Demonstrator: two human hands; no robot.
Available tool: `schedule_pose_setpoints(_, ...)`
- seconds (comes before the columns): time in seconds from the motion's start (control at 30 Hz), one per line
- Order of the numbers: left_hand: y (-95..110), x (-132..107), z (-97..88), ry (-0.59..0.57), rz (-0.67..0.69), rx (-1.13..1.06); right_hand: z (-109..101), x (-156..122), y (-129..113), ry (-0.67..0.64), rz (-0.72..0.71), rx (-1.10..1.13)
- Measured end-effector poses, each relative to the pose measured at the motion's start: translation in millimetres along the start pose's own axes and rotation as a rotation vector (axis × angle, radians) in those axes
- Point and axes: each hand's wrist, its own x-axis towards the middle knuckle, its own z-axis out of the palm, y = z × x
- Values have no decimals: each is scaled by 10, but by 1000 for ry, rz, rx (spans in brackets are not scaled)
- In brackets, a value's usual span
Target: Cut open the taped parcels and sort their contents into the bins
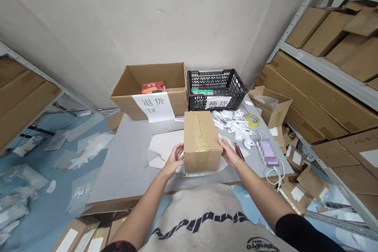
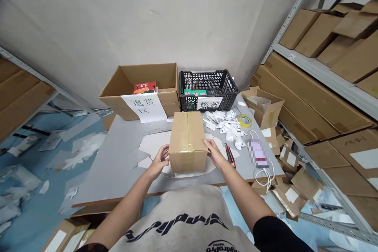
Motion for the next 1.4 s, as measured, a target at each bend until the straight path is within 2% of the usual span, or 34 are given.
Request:
schedule_pose_setpoints(0.13,-85,16,46,54,-175,-57,23,-1,235,15,30,4)
schedule_pose_setpoints(0.2,-113,32,104,79,-219,3,16,-25,285,15,30,-5)
schedule_pose_setpoints(0.37,-253,99,315,276,-159,242,38,-82,337,44,-36,-83)
schedule_pose_setpoints(0.47,-319,127,399,254,-120,209,-52,-63,369,-26,-79,-167)
schedule_pose_setpoints(0.53,-317,132,415,208,-141,169,-237,-18,386,-54,-12,-316)
schedule_pose_setpoints(0.6,-291,125,411,189,-168,147,-506,34,400,61,122,-554)
schedule_pose_setpoints(0.63,-274,118,406,191,-175,142,-654,52,410,189,186,-693)
schedule_pose_setpoints(0.73,-237,96,399,208,-172,121,-1031,52,467,456,277,-861)
schedule_pose_setpoints(0.8,-227,87,399,205,-166,104,-1171,24,529,530,321,-892)
schedule_pose_setpoints(0.9,-228,87,393,177,-172,91,-1226,28,604,552,363,-896)
schedule_pose_setpoints(1.03,-246,91,374,142,-178,62,-1136,135,572,481,380,-789)
schedule_pose_setpoints(1.13,-269,88,376,149,-142,44,-945,134,436,366,325,-644)
schedule_pose_setpoints(1.27,-310,86,404,178,-134,54,-483,-45,137,164,162,-450)
schedule_pose_setpoints(1.33,-338,86,432,190,-119,56,-196,-122,-13,-36,29,-266)
schedule_pose_setpoints(1.4,-372,86,472,209,-101,65,77,-136,-121,-156,0,-241)
